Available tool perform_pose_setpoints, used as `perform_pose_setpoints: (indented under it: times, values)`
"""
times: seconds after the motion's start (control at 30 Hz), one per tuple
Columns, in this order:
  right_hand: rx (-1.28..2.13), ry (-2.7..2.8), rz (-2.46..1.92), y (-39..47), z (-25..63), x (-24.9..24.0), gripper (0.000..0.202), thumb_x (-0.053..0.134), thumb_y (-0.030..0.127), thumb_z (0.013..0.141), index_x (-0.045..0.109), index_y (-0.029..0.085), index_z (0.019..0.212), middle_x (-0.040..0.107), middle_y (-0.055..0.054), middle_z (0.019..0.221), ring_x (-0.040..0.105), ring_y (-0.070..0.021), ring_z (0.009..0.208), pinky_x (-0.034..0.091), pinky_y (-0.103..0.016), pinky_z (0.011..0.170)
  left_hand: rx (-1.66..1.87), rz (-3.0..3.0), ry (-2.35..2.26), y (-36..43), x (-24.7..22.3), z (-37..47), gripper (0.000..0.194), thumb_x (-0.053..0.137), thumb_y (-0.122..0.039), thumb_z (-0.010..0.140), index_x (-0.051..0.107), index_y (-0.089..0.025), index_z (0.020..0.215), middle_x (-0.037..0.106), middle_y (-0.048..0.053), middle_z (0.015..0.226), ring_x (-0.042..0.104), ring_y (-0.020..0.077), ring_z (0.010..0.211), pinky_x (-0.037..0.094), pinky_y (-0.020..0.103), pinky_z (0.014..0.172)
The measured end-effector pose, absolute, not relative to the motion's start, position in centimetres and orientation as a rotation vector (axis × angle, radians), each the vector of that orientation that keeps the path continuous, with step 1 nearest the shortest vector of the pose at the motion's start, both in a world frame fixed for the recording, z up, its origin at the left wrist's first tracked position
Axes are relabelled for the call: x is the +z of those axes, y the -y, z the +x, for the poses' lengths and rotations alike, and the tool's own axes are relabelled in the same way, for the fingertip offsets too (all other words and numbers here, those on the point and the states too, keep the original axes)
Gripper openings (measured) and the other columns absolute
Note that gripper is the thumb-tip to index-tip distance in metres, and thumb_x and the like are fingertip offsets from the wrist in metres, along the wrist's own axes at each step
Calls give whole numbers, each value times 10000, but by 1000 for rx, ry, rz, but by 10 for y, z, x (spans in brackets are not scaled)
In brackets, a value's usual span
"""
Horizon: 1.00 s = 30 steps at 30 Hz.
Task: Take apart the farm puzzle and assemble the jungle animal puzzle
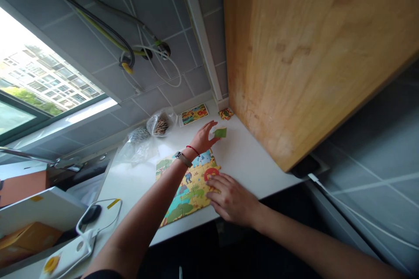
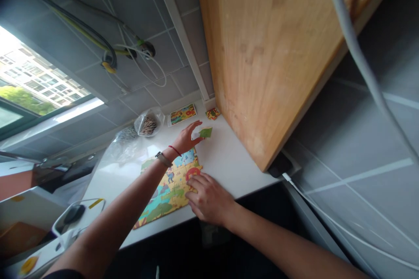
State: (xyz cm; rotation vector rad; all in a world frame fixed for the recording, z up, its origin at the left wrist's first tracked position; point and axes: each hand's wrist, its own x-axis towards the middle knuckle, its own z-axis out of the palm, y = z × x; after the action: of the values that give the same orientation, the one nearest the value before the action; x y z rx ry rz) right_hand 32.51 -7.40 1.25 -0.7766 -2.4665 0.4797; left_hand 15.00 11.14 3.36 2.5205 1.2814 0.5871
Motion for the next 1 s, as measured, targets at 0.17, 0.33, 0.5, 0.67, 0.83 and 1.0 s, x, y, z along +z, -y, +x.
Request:
perform_pose_setpoints:
  times: [0.17, 0.33, 0.5, 0.67, 0.83, 1.0]
  values:
    - [473, 2486, -781, 74, 325, 15, 220, 574, 271, 994, 718, 179, 1133, 668, -116, 1337, 546, -277, 1316, 417, -461, 1163, 498, 2544, -1221, -130, 26, 161, 571, 779, -209, 847, 566, -192, 1377, 709, 125, 1307, 683, 285, 1215, 543, 434, 1069]
    - [465, 2486, -784, 74, 326, 16, 215, 577, 270, 991, 719, 174, 1121, 671, -117, 1336, 548, -273, 1308, 421, -457, 1157, 478, 2565, -1234, -134, 30, 156, 600, 835, -294, 792, 594, -181, 1330, 743, 116, 1175, 717, 286, 1089, 563, 429, 993]
    - [457, 2476, -786, 74, 326, 15, 212, 577, 272, 989, 721, 171, 1108, 672, -119, 1341, 548, -275, 1314, 409, -457, 1167, 517, 2569, -1283, -125, 43, 140, 628, 854, -312, 750, 597, -210, 1314, 742, 97, 1171, 702, 293, 1095, 542, 453, 1007]
    - [462, 2480, -783, 75, 325, 13, 213, 584, 263, 981, 720, 169, 1115, 668, -127, 1354, 537, -274, 1330, 401, -457, 1171, 609, 2553, -1334, -100, 40, 125, 597, 849, -377, 792, 591, -236, 1312, 754, 70, 1176, 684, 297, 1142, 516, 469, 1050]
    - [474, 2473, -803, 76, 324, 14, 227, 549, 281, 1005, 714, 181, 1124, 654, -125, 1383, 533, -266, 1343, 382, -459, 1186, 728, 2441, -1412, -87, 17, 120, 516, 837, -389, 826, 618, -233, 1266, 752, 63, 1203, 684, 273, 1147, 534, 447, 1039]
    - [464, 2472, -806, 76, 324, 14, 228, 534, 282, 1012, 710, 180, 1116, 656, -121, 1377, 531, -268, 1343, 383, -457, 1182, 800, 2426, -1432, -85, 8, 125, 430, 836, -394, 844, 657, -223, 1196, 746, 72, 1198, 672, 266, 1148, 533, 440, 1037]
